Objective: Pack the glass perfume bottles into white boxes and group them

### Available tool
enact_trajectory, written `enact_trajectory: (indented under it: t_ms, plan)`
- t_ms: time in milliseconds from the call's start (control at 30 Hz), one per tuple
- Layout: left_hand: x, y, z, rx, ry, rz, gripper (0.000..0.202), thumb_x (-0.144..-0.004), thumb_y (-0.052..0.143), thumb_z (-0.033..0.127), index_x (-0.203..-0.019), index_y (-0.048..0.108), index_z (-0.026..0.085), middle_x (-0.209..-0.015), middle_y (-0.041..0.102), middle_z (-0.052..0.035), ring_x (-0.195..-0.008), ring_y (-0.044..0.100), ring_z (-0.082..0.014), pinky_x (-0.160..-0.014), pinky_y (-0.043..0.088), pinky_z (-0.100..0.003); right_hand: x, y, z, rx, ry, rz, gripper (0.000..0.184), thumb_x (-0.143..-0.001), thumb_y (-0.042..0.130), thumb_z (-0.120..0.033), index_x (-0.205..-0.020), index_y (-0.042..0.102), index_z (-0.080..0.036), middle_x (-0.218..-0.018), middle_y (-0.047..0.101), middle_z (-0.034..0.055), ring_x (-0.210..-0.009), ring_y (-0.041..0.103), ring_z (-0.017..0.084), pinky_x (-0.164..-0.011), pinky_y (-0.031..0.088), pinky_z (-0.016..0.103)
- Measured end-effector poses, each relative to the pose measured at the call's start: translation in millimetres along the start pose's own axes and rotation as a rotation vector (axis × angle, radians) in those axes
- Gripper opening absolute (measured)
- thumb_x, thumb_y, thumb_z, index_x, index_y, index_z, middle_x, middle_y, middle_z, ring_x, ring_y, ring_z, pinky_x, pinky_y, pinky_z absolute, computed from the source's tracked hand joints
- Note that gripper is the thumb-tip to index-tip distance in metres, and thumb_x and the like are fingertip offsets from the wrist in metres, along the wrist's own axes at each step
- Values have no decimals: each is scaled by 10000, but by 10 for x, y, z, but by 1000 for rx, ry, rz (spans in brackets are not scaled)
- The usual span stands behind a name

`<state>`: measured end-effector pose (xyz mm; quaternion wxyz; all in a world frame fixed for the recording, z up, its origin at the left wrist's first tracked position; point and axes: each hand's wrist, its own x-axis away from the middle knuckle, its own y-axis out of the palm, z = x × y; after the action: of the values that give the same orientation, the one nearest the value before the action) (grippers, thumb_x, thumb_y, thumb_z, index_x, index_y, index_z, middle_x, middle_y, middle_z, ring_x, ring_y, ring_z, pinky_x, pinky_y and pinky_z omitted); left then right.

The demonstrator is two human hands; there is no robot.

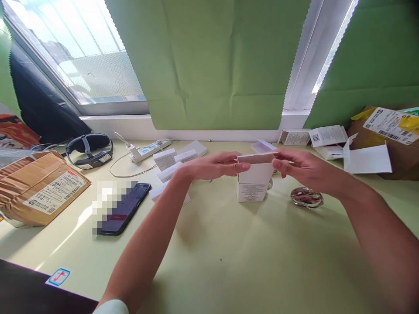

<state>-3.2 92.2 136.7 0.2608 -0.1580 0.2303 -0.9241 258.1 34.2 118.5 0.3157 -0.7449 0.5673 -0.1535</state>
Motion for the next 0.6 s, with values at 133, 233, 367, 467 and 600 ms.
enact_trajectory:
  t_ms: [133, 233, 367, 467, 600]
  plan:
    - [10, 9, 25, -79, -16, 32, 484, -886, 535, 599, -1212, 578, 245, -1122, 642, -37, -1055, 565, -197, -814, 416, -272, 13, 5, -67, 5, -46, 69, 311, -894, 550, -556, -1111, 666, -366, -979, 667, 25, -831, 606, 245, -689, 489, 384]
    - [11, 24, 41, -84, -15, 45, 511, -871, 541, 620, -1219, 581, 249, -1088, 641, -35, -1001, 574, -195, -777, 414, -269, 23, 58, -155, 21, -161, 243, 238, -885, 587, -530, -1010, 689, -354, -1044, 675, 20, -882, 613, 248, -734, 480, 387]
    - [8, 45, 53, -82, -23, 49, 508, -882, 489, 653, -1150, 600, 237, -1098, 629, -34, -1005, 569, -195, -790, 421, -280, 41, 90, -238, 86, -248, 345, 240, -909, 568, -506, -870, 707, -314, -908, 678, 30, -800, 610, 233, -702, 458, 377]
    - [3, 52, 52, -73, -9, 40, 494, -899, 461, 648, -1144, 593, 240, -1121, 618, -28, -1029, 556, -192, -801, 417, -277, 41, 79, -214, 117, -274, 369, 248, -917, 570, -484, -871, 720, -291, -882, 671, 31, -751, 596, 209, -663, 452, 361]
    - [-9, 59, 40, -139, -39, 96, 447, -882, 507, 635, -1038, 612, 229, -993, 615, -12, -902, 554, -167, -731, 393, -268, 24, 77, -146, 151, -271, 346, 259, -924, 565, -471, -840, 726, -287, -890, 665, 31, -713, 573, 194, -622, 432, 352]
